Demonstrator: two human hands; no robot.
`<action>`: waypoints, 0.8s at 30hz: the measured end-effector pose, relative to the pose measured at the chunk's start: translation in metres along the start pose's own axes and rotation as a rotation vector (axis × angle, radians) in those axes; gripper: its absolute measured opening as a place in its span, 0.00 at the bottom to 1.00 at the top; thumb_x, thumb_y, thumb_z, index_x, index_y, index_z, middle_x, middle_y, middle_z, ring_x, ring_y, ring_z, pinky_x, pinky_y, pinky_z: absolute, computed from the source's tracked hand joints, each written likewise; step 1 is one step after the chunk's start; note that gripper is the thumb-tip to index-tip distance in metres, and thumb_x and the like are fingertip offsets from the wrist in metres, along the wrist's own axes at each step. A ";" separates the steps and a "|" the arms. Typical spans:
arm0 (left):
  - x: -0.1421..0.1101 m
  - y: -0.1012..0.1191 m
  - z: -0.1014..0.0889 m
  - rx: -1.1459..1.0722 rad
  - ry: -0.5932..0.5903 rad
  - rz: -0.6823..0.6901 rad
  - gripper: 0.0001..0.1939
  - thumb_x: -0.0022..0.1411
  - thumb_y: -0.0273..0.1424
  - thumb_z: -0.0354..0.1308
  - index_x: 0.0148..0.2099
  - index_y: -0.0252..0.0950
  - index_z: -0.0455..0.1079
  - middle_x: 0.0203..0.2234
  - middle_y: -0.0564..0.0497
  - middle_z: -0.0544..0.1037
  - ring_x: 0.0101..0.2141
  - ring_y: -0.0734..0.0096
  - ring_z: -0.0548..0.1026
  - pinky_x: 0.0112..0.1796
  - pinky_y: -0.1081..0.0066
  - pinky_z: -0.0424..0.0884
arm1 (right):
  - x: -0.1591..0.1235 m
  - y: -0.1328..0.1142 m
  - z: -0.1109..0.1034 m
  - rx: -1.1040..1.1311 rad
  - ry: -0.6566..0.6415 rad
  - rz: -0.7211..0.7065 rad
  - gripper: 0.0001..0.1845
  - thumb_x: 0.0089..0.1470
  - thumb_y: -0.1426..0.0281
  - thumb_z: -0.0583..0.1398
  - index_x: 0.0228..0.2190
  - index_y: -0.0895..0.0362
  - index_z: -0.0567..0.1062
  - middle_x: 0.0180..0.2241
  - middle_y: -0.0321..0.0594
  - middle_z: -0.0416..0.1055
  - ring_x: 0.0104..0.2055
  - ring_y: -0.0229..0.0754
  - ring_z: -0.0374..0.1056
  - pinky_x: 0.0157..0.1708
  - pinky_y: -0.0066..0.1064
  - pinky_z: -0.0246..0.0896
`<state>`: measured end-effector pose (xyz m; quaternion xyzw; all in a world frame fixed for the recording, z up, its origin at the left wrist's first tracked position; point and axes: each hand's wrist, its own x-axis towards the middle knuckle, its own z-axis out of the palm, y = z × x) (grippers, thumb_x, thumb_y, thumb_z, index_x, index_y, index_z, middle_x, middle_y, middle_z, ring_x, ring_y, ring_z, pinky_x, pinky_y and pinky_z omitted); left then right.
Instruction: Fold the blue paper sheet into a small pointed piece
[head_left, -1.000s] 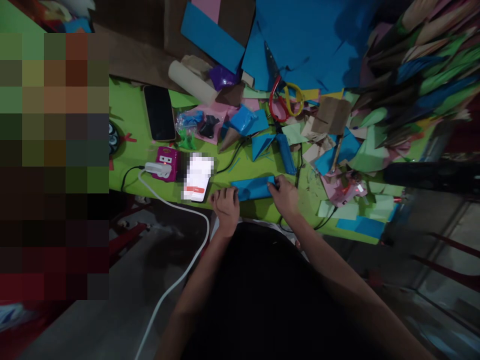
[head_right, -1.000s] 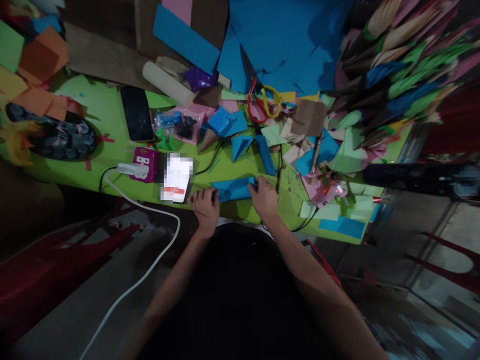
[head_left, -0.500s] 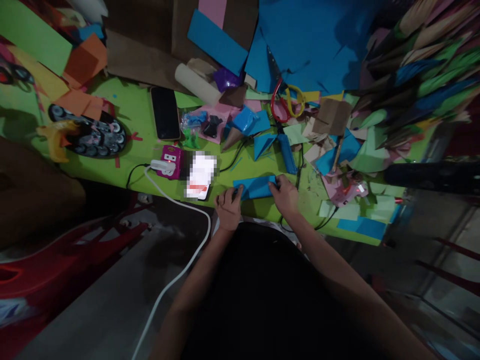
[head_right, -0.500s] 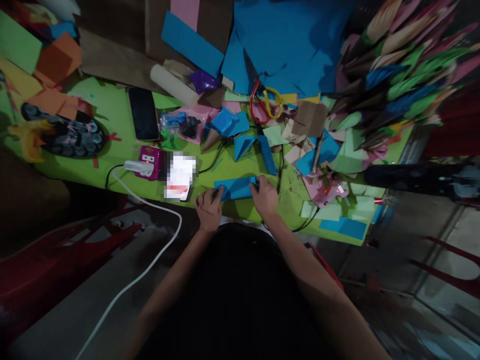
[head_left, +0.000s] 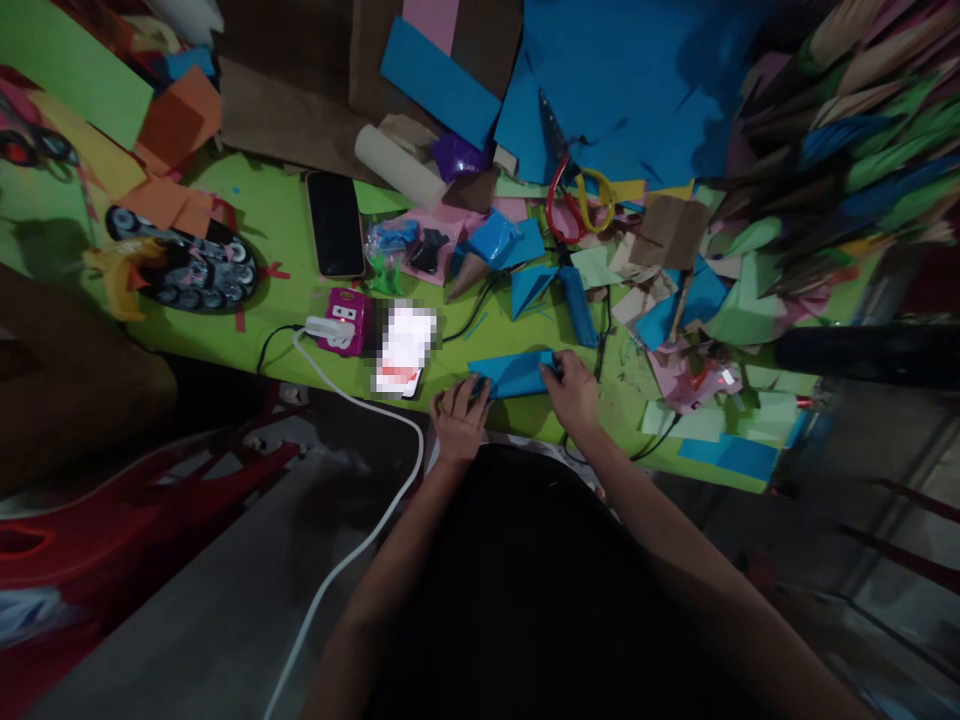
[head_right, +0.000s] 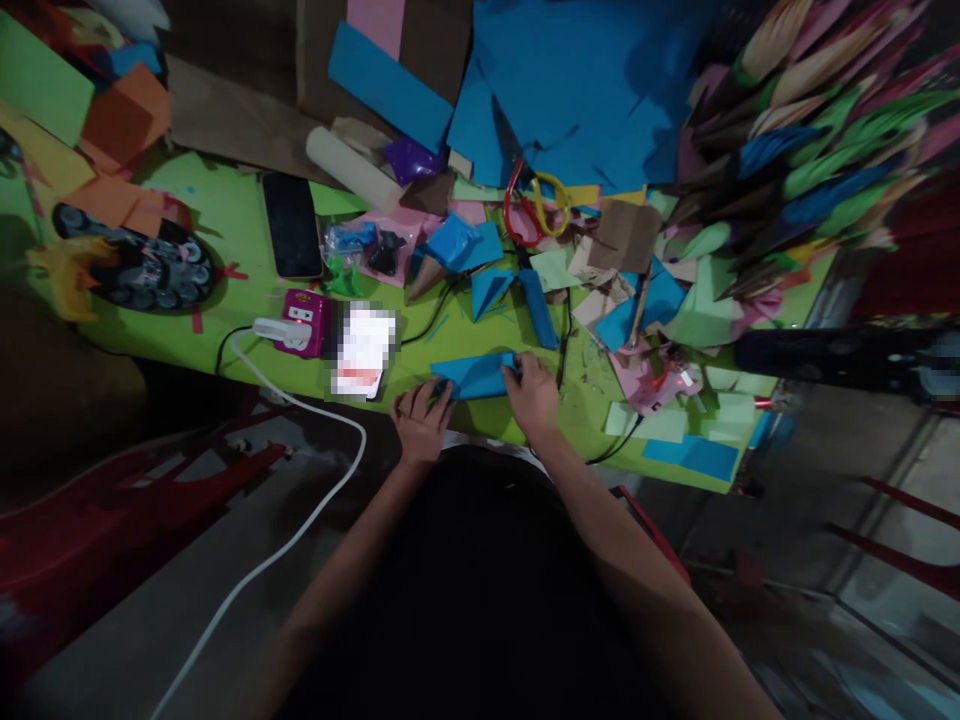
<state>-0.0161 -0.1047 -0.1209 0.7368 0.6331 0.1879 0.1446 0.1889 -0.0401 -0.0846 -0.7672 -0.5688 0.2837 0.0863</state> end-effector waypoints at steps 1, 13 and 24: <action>0.000 0.000 0.000 0.000 -0.007 0.003 0.19 0.71 0.36 0.54 0.61 0.53 0.70 0.55 0.49 0.78 0.53 0.60 0.74 0.58 0.57 0.60 | 0.000 -0.001 -0.001 0.006 -0.004 0.003 0.06 0.59 0.63 0.57 0.34 0.52 0.66 0.34 0.47 0.74 0.39 0.51 0.69 0.39 0.38 0.61; 0.005 0.006 -0.013 -0.032 -0.206 -0.105 0.20 0.72 0.38 0.48 0.63 0.51 0.68 0.60 0.48 0.74 0.57 0.56 0.72 0.58 0.51 0.61 | -0.001 -0.010 -0.006 0.010 -0.031 0.018 0.05 0.60 0.65 0.55 0.33 0.51 0.63 0.35 0.47 0.73 0.40 0.51 0.68 0.40 0.38 0.60; 0.007 0.009 -0.015 0.013 -0.163 -0.095 0.19 0.72 0.38 0.49 0.62 0.51 0.68 0.59 0.49 0.75 0.55 0.56 0.73 0.56 0.50 0.63 | -0.001 -0.011 -0.005 0.003 -0.024 0.033 0.07 0.61 0.64 0.54 0.32 0.52 0.62 0.34 0.48 0.72 0.37 0.49 0.66 0.37 0.36 0.57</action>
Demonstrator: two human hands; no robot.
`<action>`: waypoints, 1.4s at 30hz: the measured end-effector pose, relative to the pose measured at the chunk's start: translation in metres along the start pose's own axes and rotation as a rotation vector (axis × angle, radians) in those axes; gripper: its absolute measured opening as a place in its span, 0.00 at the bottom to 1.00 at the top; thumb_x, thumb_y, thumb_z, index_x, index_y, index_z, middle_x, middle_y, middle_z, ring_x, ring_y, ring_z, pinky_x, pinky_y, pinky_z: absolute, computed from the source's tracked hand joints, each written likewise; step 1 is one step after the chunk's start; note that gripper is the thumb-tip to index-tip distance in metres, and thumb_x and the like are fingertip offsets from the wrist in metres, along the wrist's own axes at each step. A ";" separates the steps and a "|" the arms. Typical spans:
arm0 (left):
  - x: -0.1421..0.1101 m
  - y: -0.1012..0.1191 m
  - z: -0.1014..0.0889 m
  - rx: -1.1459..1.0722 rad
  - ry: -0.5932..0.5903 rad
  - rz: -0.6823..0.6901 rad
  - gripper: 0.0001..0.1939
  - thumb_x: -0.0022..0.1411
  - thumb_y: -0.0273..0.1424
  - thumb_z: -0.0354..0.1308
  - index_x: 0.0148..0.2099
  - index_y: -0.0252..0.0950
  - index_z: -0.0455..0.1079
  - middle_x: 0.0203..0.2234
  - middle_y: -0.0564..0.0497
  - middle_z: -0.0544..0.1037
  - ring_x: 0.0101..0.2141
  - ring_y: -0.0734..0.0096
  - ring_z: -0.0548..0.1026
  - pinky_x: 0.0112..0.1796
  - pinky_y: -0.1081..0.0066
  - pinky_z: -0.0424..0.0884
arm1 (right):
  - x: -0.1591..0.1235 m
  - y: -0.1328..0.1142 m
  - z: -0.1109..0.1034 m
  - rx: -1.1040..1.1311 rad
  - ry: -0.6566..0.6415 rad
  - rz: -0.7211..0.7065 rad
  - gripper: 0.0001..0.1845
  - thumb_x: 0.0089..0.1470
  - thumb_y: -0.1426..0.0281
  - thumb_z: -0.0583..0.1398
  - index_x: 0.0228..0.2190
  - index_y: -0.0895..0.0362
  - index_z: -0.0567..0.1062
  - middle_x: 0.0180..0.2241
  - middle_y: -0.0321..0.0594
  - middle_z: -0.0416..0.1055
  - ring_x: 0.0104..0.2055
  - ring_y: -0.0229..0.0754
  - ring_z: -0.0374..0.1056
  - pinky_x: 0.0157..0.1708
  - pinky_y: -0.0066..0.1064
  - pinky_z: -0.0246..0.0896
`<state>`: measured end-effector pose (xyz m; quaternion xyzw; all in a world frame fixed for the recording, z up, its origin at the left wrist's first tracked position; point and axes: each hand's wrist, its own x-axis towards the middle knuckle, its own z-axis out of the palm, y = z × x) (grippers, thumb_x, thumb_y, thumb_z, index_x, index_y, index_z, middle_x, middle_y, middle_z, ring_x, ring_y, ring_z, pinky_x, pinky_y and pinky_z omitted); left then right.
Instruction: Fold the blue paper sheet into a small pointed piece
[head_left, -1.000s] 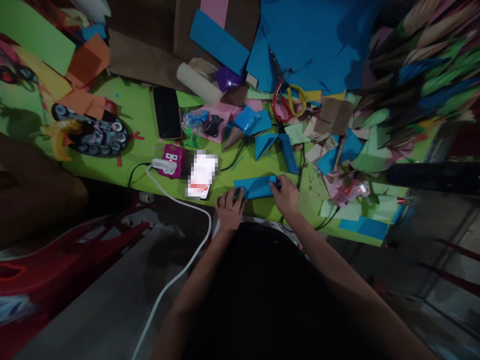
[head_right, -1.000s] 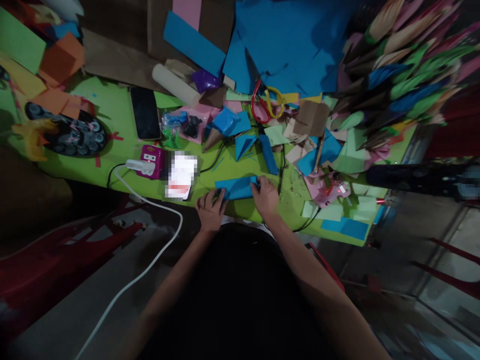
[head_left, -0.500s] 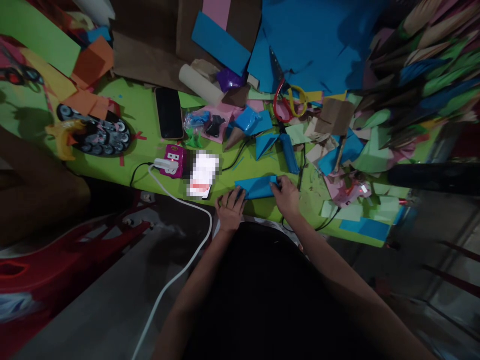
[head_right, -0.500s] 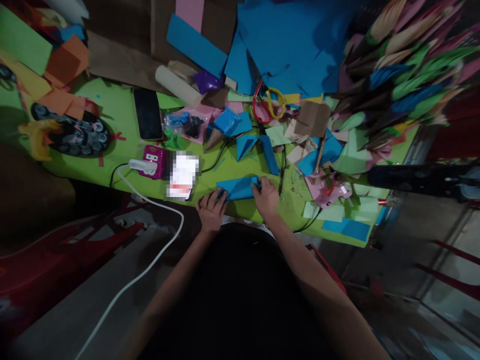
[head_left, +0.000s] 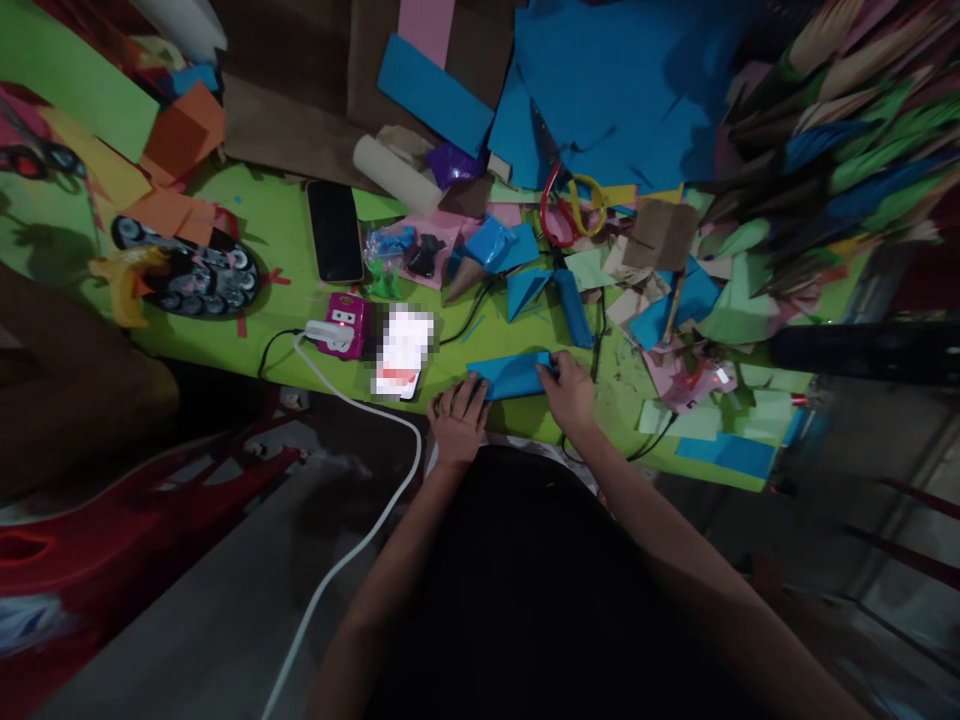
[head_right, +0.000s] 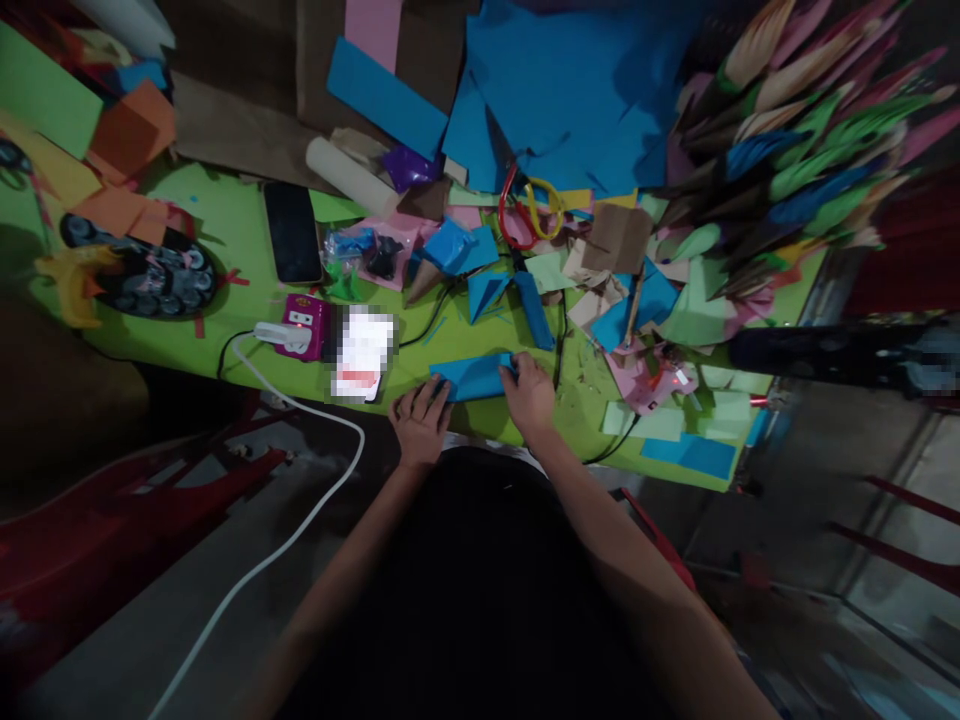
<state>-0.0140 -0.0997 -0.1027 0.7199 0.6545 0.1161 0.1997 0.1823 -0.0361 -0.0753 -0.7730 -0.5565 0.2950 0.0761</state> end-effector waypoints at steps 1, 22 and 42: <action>0.000 0.000 0.000 -0.003 0.003 -0.001 0.19 0.72 0.38 0.50 0.62 0.50 0.68 0.59 0.49 0.75 0.55 0.56 0.73 0.56 0.50 0.63 | 0.000 0.000 0.000 -0.001 0.001 -0.004 0.07 0.61 0.64 0.54 0.32 0.52 0.62 0.34 0.47 0.73 0.37 0.49 0.66 0.37 0.36 0.57; 0.014 -0.002 0.014 -0.076 -0.055 0.286 0.20 0.70 0.22 0.44 0.58 0.35 0.71 0.59 0.40 0.74 0.64 0.62 0.66 0.63 0.57 0.66 | 0.000 0.005 0.007 -0.092 0.040 -0.040 0.08 0.63 0.62 0.52 0.35 0.52 0.67 0.34 0.46 0.73 0.37 0.51 0.68 0.37 0.37 0.57; 0.021 -0.004 -0.007 0.083 -0.237 0.417 0.25 0.66 0.37 0.58 0.64 0.46 0.69 0.67 0.42 0.64 0.68 0.51 0.60 0.63 0.53 0.62 | -0.042 0.011 -0.011 -0.100 0.072 -0.384 0.22 0.66 0.65 0.51 0.57 0.58 0.69 0.55 0.54 0.72 0.57 0.54 0.67 0.56 0.50 0.60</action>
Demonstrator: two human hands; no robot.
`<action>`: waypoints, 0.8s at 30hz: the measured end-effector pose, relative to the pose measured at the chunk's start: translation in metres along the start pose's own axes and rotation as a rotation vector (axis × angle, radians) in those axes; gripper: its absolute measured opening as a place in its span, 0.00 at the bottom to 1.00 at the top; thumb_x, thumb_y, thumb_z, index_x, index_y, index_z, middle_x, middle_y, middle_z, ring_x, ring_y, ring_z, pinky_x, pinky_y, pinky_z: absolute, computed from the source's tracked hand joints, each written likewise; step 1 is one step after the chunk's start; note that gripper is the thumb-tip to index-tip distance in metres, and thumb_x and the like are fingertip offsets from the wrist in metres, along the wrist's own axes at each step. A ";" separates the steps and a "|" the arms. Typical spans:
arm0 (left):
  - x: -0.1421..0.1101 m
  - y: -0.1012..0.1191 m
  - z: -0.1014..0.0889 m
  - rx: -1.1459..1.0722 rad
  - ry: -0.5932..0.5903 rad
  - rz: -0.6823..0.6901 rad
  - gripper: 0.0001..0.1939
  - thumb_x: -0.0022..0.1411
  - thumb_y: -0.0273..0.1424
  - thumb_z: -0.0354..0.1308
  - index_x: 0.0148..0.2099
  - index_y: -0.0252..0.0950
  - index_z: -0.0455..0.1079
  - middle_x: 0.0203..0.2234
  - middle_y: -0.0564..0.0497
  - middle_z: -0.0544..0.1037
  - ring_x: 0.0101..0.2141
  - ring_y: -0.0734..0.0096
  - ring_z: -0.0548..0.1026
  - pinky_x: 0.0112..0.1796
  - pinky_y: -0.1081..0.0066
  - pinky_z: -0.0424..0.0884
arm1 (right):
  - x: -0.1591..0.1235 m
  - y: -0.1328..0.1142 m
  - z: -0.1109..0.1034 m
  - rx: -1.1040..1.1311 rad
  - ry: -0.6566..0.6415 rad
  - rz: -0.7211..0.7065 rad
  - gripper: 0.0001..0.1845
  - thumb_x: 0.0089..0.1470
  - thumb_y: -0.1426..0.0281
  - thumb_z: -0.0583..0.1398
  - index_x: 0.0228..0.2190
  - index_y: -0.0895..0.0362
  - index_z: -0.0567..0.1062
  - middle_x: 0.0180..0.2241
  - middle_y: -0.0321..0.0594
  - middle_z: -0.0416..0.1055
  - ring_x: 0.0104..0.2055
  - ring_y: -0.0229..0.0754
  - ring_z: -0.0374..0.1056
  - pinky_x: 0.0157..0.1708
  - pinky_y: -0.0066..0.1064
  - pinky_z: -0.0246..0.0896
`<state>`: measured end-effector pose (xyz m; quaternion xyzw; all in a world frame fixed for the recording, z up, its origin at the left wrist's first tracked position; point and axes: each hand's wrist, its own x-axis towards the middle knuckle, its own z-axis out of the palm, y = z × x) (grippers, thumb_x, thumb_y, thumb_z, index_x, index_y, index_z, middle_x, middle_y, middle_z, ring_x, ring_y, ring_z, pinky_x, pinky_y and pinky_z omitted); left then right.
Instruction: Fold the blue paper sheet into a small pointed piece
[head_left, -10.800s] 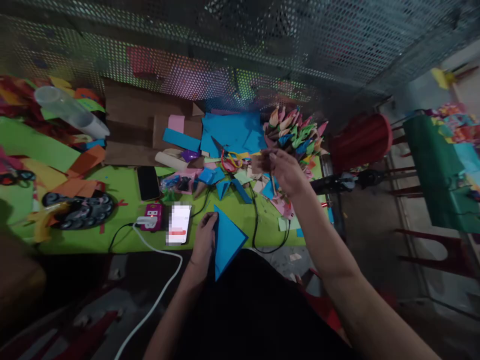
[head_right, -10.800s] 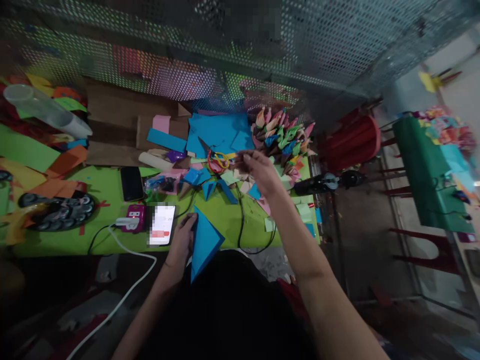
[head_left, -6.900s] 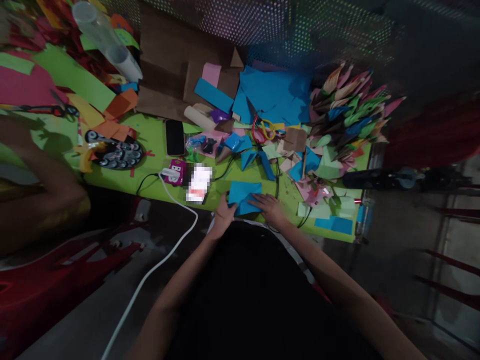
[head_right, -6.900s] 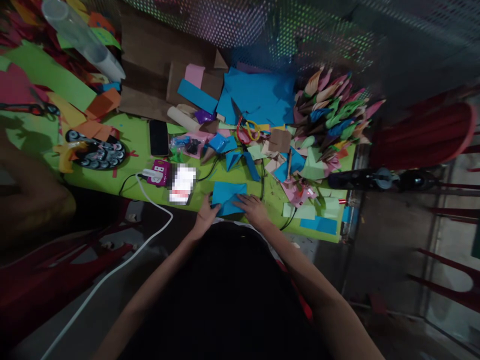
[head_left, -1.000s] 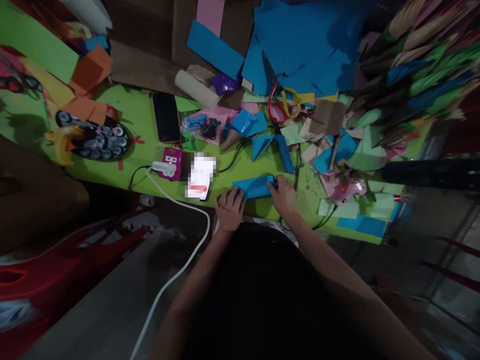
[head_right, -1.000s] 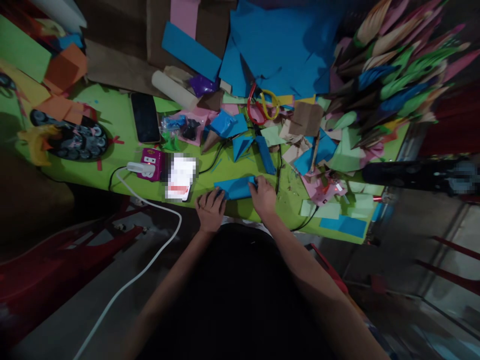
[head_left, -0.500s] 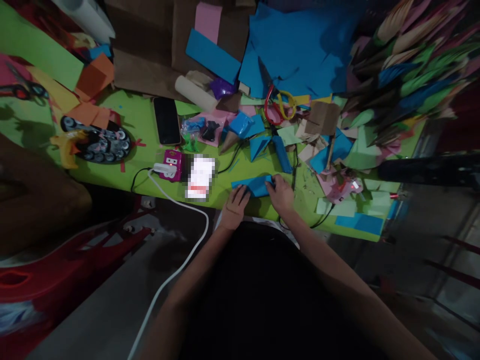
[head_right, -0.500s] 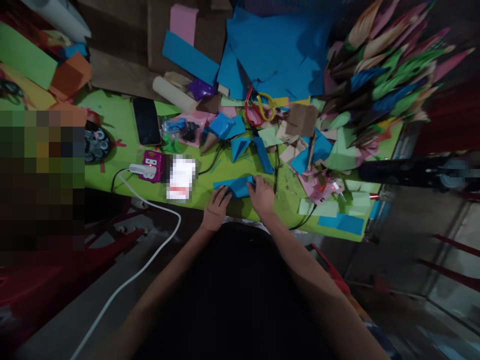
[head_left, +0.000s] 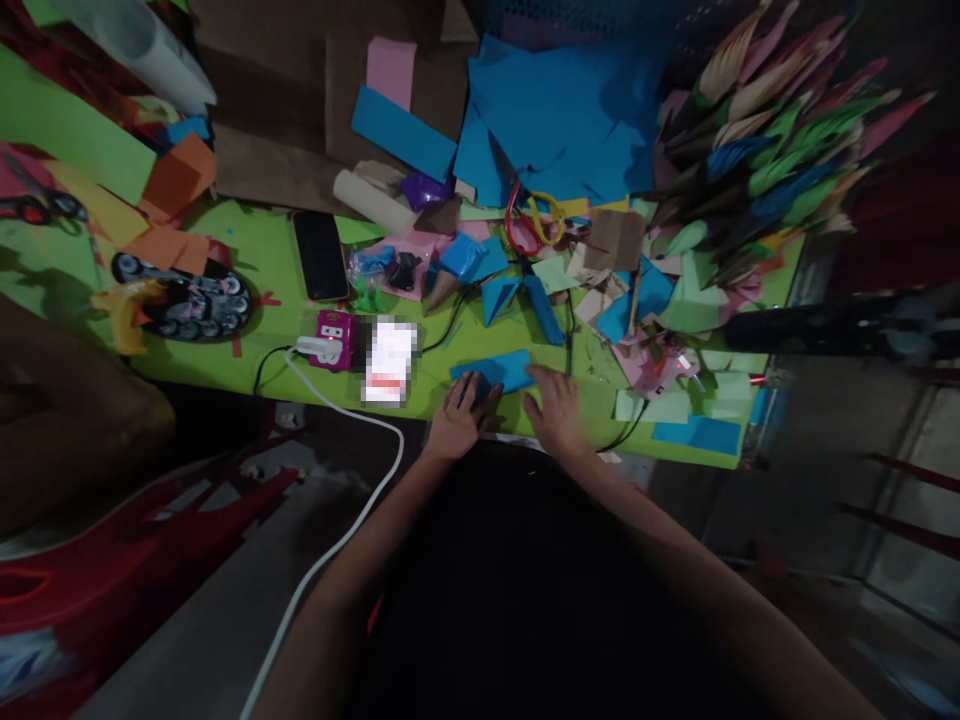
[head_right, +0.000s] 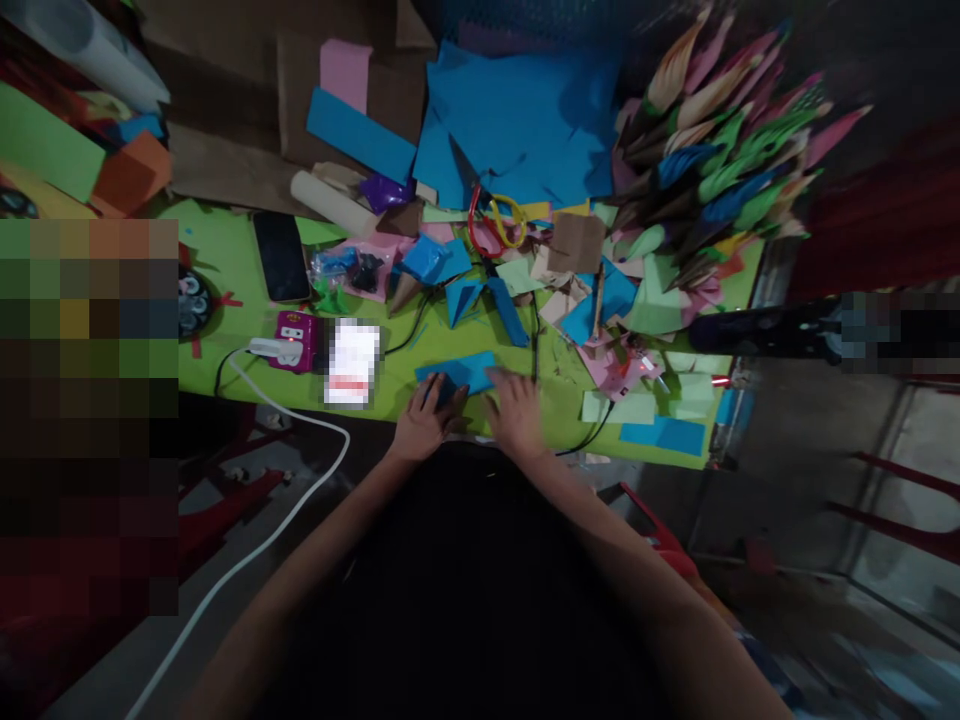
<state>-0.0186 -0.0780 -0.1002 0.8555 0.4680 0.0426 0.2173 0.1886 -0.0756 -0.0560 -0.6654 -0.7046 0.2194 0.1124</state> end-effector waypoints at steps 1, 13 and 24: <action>0.000 -0.001 0.001 -0.004 -0.012 0.009 0.23 0.66 0.37 0.58 0.63 0.45 0.70 0.67 0.42 0.64 0.68 0.51 0.59 0.63 0.52 0.62 | -0.007 -0.005 0.004 -0.008 -0.075 -0.090 0.23 0.66 0.65 0.51 0.59 0.57 0.68 0.58 0.53 0.71 0.59 0.53 0.66 0.58 0.49 0.59; 0.000 -0.006 0.002 0.014 -0.020 0.045 0.31 0.68 0.39 0.55 0.70 0.44 0.59 0.69 0.40 0.60 0.68 0.51 0.58 0.65 0.52 0.58 | -0.037 0.020 0.026 -0.229 -0.287 -0.206 0.37 0.66 0.64 0.52 0.71 0.58 0.48 0.71 0.50 0.48 0.72 0.54 0.47 0.69 0.56 0.38; -0.042 -0.022 0.000 0.005 -0.067 -0.061 0.29 0.71 0.39 0.50 0.71 0.50 0.55 0.69 0.46 0.60 0.69 0.55 0.58 0.68 0.46 0.43 | -0.037 0.025 0.016 -0.270 -0.274 -0.152 0.36 0.66 0.63 0.53 0.71 0.52 0.48 0.72 0.47 0.48 0.72 0.54 0.46 0.68 0.61 0.34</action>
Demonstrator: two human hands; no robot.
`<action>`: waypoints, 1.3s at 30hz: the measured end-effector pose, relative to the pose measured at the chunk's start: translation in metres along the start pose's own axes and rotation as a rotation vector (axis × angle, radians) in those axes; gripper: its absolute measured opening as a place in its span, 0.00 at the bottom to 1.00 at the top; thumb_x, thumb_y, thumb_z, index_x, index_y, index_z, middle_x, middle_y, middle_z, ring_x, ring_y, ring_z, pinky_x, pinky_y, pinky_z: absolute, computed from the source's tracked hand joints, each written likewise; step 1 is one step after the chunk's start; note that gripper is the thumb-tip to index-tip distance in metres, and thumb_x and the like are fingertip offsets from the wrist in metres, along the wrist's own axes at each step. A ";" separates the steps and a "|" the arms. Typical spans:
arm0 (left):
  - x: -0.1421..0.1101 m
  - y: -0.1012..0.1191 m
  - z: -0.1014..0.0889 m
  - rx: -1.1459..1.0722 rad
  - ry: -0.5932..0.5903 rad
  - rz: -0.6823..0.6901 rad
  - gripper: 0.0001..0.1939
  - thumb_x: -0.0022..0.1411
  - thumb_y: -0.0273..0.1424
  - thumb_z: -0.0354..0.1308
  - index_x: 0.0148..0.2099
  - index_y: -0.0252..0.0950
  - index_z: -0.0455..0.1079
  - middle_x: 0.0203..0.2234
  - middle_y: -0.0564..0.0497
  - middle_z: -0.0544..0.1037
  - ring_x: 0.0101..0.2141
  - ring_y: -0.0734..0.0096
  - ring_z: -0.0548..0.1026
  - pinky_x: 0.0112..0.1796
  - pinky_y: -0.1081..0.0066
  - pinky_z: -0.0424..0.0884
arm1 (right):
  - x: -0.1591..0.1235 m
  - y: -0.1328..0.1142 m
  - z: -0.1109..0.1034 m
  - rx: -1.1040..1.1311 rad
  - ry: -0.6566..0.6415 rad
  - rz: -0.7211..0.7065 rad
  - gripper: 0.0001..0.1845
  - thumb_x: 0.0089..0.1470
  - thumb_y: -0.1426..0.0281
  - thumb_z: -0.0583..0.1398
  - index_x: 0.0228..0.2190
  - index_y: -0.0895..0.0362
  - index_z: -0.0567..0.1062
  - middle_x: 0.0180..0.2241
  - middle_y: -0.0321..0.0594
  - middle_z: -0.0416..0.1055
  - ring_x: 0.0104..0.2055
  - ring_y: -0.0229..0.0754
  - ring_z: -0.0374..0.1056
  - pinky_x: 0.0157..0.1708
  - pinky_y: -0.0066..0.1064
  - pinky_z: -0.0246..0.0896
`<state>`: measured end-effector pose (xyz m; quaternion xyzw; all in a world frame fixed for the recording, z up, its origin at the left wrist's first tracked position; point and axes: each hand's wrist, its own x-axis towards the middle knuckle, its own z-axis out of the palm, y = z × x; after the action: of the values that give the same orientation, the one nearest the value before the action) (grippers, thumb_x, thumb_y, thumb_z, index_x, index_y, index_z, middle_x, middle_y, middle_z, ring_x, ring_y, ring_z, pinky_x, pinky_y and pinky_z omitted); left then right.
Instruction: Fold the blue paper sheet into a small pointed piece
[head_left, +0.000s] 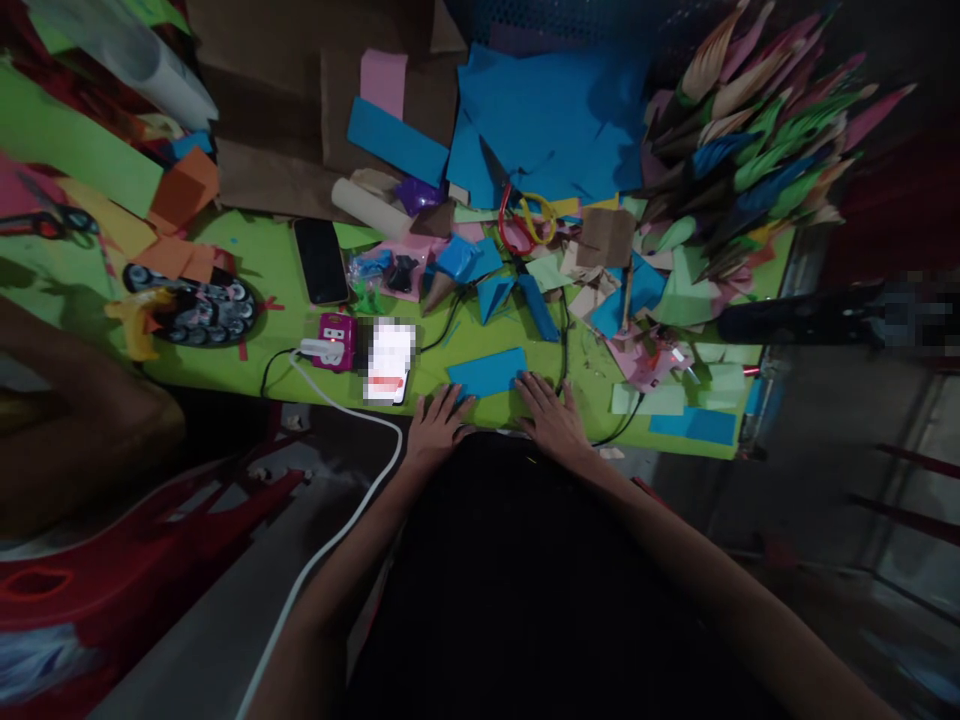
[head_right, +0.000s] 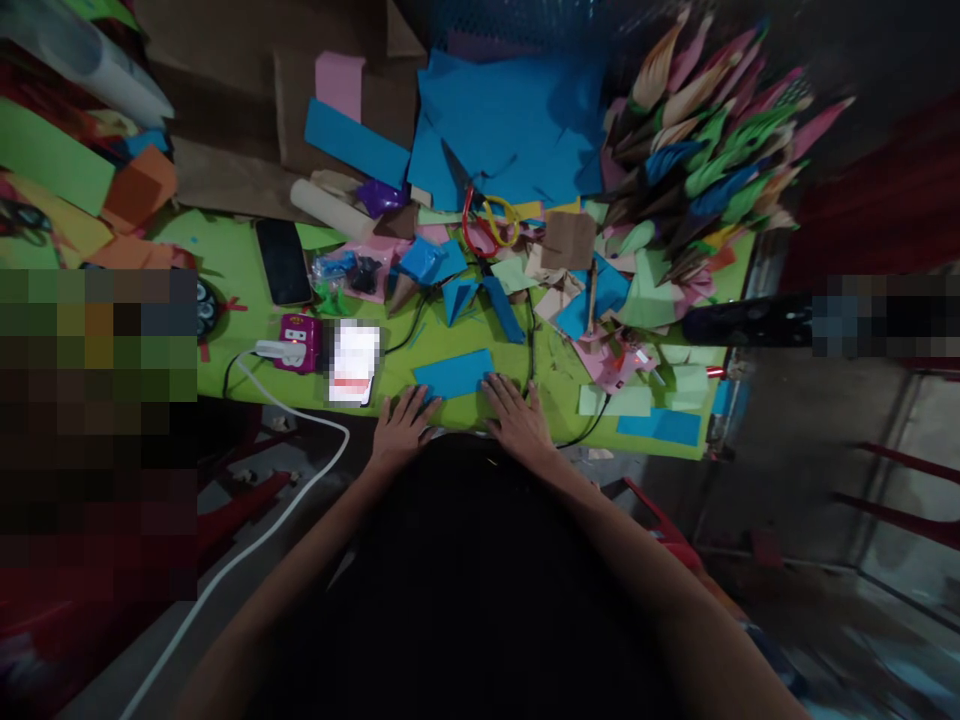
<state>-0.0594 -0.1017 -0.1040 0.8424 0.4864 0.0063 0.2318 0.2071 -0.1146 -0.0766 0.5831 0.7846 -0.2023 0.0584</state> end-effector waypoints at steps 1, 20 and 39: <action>-0.003 -0.001 -0.001 -0.001 0.008 -0.006 0.28 0.71 0.38 0.50 0.71 0.49 0.55 0.68 0.45 0.61 0.68 0.55 0.58 0.68 0.46 0.43 | 0.001 -0.001 -0.002 -0.006 0.001 -0.008 0.35 0.66 0.63 0.53 0.70 0.51 0.50 0.72 0.48 0.47 0.72 0.55 0.46 0.68 0.62 0.35; 0.002 0.030 -0.018 -0.186 0.154 -0.230 0.28 0.69 0.35 0.51 0.69 0.38 0.60 0.65 0.41 0.68 0.64 0.55 0.66 0.66 0.51 0.56 | 0.072 -0.028 -0.053 -0.009 -0.010 -0.032 0.36 0.60 0.70 0.58 0.67 0.57 0.58 0.67 0.52 0.58 0.55 0.57 0.63 0.50 0.45 0.57; 0.024 0.010 -0.033 -0.279 0.298 -0.288 0.28 0.69 0.31 0.48 0.70 0.35 0.56 0.63 0.39 0.69 0.64 0.57 0.65 0.65 0.53 0.57 | 0.088 -0.037 -0.060 -0.052 -0.078 -0.093 0.24 0.58 0.76 0.57 0.56 0.56 0.70 0.51 0.52 0.72 0.49 0.54 0.66 0.47 0.42 0.56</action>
<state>-0.0466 -0.0739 -0.0758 0.7140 0.6246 0.1645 0.2703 0.1531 -0.0218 -0.0416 0.5358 0.8131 -0.2069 0.0946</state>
